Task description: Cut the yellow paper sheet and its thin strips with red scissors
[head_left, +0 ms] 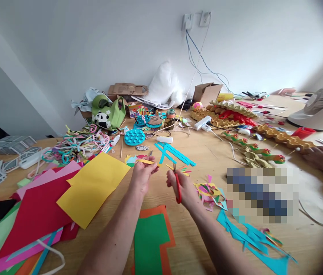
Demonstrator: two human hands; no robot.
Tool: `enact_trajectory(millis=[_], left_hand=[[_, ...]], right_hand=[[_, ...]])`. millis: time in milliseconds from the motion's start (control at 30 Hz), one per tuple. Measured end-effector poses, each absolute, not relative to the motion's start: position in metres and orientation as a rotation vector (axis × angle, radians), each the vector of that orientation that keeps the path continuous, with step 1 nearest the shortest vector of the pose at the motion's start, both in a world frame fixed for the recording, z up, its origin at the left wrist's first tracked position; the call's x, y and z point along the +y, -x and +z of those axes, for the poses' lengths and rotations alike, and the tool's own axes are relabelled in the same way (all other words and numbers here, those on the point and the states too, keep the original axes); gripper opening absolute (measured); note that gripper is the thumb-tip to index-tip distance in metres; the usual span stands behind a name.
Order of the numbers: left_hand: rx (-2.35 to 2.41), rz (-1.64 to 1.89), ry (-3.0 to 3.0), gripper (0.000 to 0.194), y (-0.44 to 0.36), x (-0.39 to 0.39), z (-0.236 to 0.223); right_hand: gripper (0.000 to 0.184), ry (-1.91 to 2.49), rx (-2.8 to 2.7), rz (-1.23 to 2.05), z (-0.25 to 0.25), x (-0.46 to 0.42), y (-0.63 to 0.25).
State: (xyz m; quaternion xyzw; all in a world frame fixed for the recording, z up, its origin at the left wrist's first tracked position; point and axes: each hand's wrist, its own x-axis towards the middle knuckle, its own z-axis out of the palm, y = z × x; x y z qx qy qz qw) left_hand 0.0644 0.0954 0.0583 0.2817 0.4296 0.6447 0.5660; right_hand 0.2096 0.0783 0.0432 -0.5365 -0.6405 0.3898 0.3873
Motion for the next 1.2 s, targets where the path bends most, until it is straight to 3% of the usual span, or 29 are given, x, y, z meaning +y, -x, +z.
enact_trajectory(millis=[100, 233, 1200], left_hand=[[0.985, 1.558, -0.569, 0.028, -0.06, 0.096, 0.06], [1.008, 1.533, -0.51, 0.026, -0.062, 0.096, 0.057], [1.013, 1.481, -0.544, 0.033, -0.075, 0.097, 0.045]], right_hand=[[0.05, 1.239, -1.595, 1.268, 0.031, 0.081, -0.182], [0.049, 1.202, -1.488, 1.39, 0.012, 0.079, -0.17], [0.049, 1.259, -1.433, 1.547, 0.011, 0.085, -0.187]])
